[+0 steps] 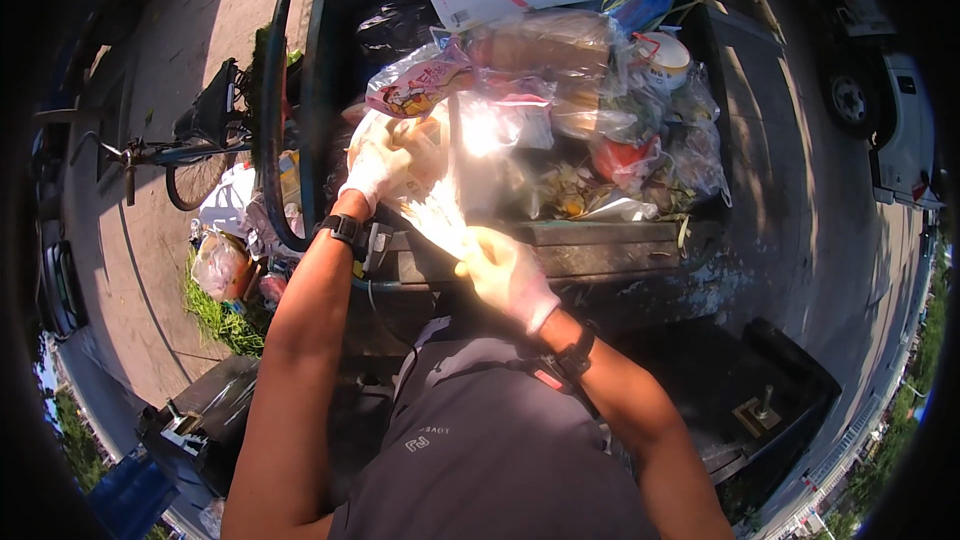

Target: The person sorts through trash in large outdoor bins by hand, picking up items from one bin, putting them into plastic bags, and placing the bags back into the bin.

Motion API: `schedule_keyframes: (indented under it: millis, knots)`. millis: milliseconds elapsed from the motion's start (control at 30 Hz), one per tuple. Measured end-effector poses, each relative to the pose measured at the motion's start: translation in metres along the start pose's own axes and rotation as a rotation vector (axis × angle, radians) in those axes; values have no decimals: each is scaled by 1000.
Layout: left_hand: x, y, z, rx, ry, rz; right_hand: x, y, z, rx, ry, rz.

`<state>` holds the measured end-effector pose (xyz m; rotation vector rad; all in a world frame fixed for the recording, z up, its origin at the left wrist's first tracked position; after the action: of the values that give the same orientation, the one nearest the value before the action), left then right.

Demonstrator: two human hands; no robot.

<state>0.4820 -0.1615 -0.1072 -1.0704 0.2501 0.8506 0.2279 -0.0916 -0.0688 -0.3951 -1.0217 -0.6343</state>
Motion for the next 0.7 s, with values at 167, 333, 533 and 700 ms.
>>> schedule_keyframes:
  millis: [167, 333, 533, 700]
  knots:
    - [5, 5, 12, 138, 38, 244, -3, -8, 1, -17, -40, -34]
    - [25, 5, 23, 206, 85, 748, -8, -15, 2, -32, -27, -59]
    - [50, -14, 34, 200, 169, 1314, -10, -13, 4, -37, -45, -119]
    - [72, -4, 43, 246, 325, 1554, -16, -6, 1, -20, -54, -103]
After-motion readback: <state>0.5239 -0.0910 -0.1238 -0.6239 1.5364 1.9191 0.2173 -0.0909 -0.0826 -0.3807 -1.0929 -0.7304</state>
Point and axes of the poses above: each hand's wrist, its own z-axis away from the middle knuckle, its own y-axis out of the palm, x = y × z, the point moved 8 cm from there along -z, towards the middle knuckle, and after that the axes turned 13 degrees about x, right-handed, at the moved point
